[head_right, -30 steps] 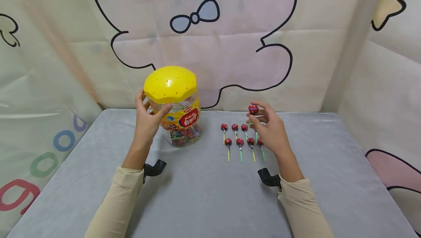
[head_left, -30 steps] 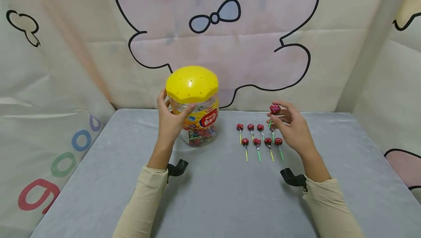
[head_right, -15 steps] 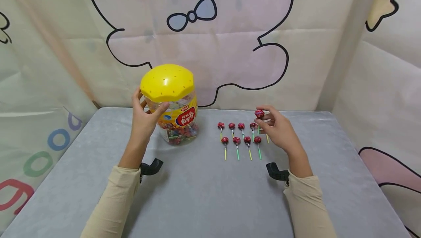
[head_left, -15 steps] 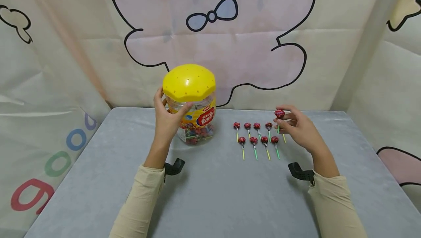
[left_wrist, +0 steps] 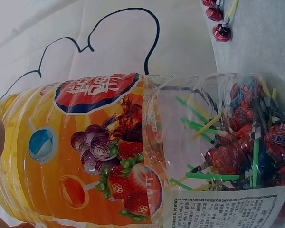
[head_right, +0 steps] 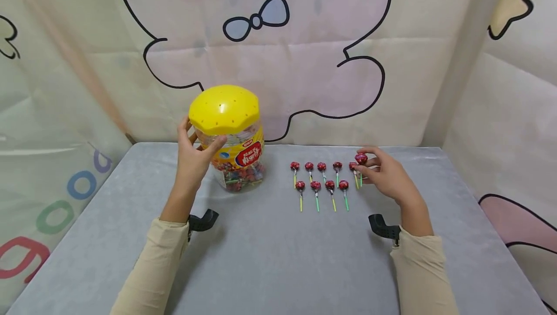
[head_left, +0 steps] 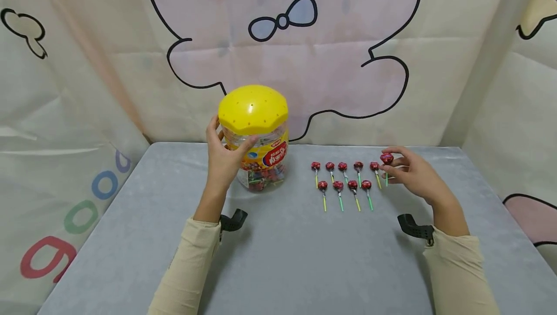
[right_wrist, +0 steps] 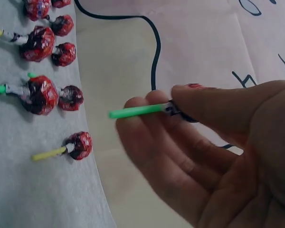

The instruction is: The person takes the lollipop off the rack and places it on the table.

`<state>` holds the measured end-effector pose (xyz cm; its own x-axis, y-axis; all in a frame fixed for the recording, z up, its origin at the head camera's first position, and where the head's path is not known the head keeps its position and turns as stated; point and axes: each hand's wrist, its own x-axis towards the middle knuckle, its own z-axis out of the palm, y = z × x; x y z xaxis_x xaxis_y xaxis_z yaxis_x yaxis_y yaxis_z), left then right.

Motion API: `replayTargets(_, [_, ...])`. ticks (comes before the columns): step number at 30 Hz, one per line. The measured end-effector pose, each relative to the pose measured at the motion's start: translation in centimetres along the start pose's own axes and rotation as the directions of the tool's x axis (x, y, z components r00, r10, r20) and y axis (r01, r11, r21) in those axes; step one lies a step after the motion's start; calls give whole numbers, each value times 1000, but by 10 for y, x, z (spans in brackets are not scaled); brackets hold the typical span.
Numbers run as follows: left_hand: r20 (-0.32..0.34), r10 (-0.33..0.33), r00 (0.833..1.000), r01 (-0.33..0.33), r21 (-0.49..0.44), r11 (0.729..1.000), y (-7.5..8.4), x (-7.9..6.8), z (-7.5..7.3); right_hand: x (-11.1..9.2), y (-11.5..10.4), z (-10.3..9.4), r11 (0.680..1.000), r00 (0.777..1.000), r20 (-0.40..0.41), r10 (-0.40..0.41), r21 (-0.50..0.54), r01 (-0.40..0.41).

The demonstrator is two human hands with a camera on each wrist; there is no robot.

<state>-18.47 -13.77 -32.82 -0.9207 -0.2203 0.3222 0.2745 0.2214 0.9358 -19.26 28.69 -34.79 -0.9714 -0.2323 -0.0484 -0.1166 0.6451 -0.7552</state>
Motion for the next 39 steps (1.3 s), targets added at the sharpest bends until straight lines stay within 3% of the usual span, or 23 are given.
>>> replayTargets(10, [-1, -24, 1000, 24, -7, 1000, 2, -1, 1, -5, 21, -13, 993, 994, 86, 70, -96, -62])
replayTargets(19, [-15, -27, 1000, 27, -3, 1000, 0, -2, -1, 1, 30, -10, 992, 987, 133, 85, -103, -71])
replayTargets(28, [2, -30, 1000, 30, 18, 999, 2, 2, 2, 6, 40, -6, 974, 963, 182, 199, -148, -173])
replayTargets(39, [3, -19, 1000, 19, 4, 1000, 4, 1, 1, 13, 43, 5, 932, 949, 135, 285, -271, -241])
